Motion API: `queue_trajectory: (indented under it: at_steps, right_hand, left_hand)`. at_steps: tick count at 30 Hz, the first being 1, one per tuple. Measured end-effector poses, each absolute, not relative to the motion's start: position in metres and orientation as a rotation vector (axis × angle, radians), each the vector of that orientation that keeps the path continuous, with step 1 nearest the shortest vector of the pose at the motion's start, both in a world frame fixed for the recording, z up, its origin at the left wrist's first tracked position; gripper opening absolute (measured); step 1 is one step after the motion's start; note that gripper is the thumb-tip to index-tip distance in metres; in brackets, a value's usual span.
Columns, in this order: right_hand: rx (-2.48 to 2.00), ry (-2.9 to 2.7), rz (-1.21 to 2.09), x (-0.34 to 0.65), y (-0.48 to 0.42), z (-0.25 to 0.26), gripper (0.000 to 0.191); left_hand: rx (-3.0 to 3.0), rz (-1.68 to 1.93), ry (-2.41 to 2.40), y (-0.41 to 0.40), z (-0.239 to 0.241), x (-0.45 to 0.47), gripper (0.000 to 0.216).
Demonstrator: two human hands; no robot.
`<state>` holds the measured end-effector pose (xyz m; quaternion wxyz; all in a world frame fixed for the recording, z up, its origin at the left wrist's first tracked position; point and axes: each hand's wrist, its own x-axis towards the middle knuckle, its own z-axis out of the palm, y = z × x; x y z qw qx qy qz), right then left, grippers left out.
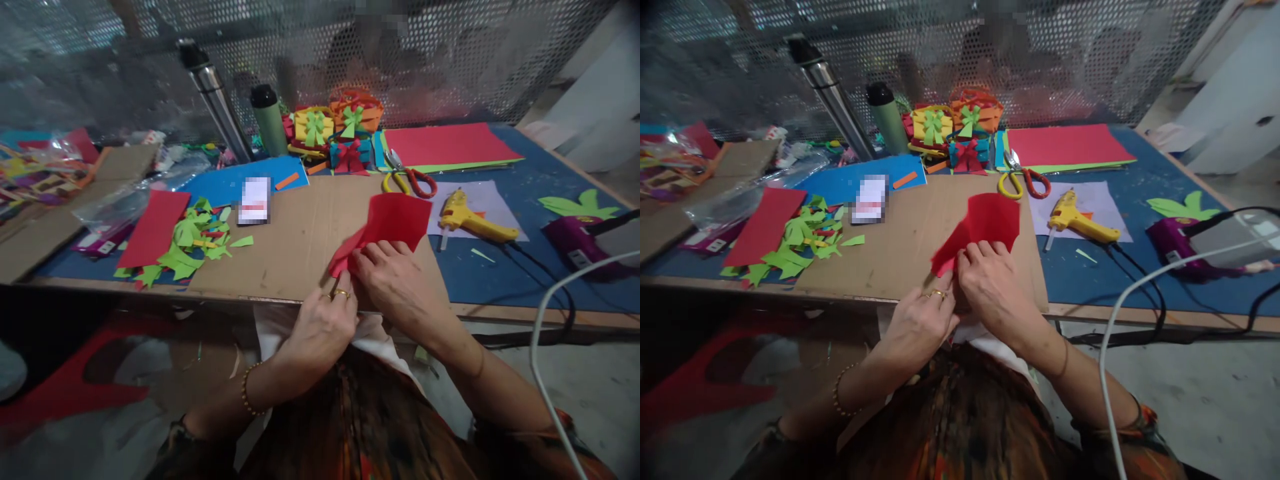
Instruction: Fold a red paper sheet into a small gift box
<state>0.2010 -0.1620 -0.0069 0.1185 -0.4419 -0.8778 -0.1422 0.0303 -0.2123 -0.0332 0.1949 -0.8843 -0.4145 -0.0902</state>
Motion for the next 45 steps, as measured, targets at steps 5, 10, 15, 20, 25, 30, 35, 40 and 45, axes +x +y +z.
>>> queue_trajectory:
  at_steps: [5, 10, 15, 20, 25, 30, 35, 40, 45]
  right_hand:
    - [-1.340, -2.563, -0.385, 0.199, -0.160, -0.007, 0.013]
    - [-1.408, -2.587, -0.495, 0.190, -0.169, 0.002, 0.014]
    - [-1.487, -2.550, -0.543, 0.180, -0.174, 0.005, 0.015]
    - [-1.475, -2.526, -0.555, 0.179, -0.171, 0.001, 0.015]
    - [-1.428, -2.554, -0.476, 0.184, -0.166, 0.003, 0.011]
    - [-1.468, -2.573, -0.369, 0.185, -0.164, 0.011, 0.014]
    - [-1.514, -2.610, -0.278, 0.185, -0.162, 0.016, 0.015]
    - [-1.514, -2.627, -0.270, 0.186, -0.164, 0.018, 0.014]
    - [-1.499, -2.611, -0.270, 0.186, -0.165, 0.017, 0.011]
  left_hand:
    - [-2.472, -0.268, -1.179, -0.213, -0.036, 0.033, 0.031]
    - [-2.437, -0.266, -1.163, -0.215, -0.032, 0.038, 0.011]
    - [-2.472, -0.248, -1.154, -0.219, -0.026, 0.038, 0.021]
    - [-2.466, -0.187, -1.174, -0.223, -0.025, 0.035, 0.014]
    - [-2.491, -0.216, -1.162, -0.223, -0.028, 0.033, 0.010]
    - [-2.521, -0.191, -1.212, -0.225, -0.026, 0.032, 0.006]
    - [-2.502, -0.162, -1.190, -0.223, -0.018, 0.033, 0.005]
    - [-2.493, -0.151, -1.153, -0.220, -0.017, 0.033, 0.007]
    - [-2.546, -0.196, -1.145, -0.216, -0.022, 0.031, 0.004]
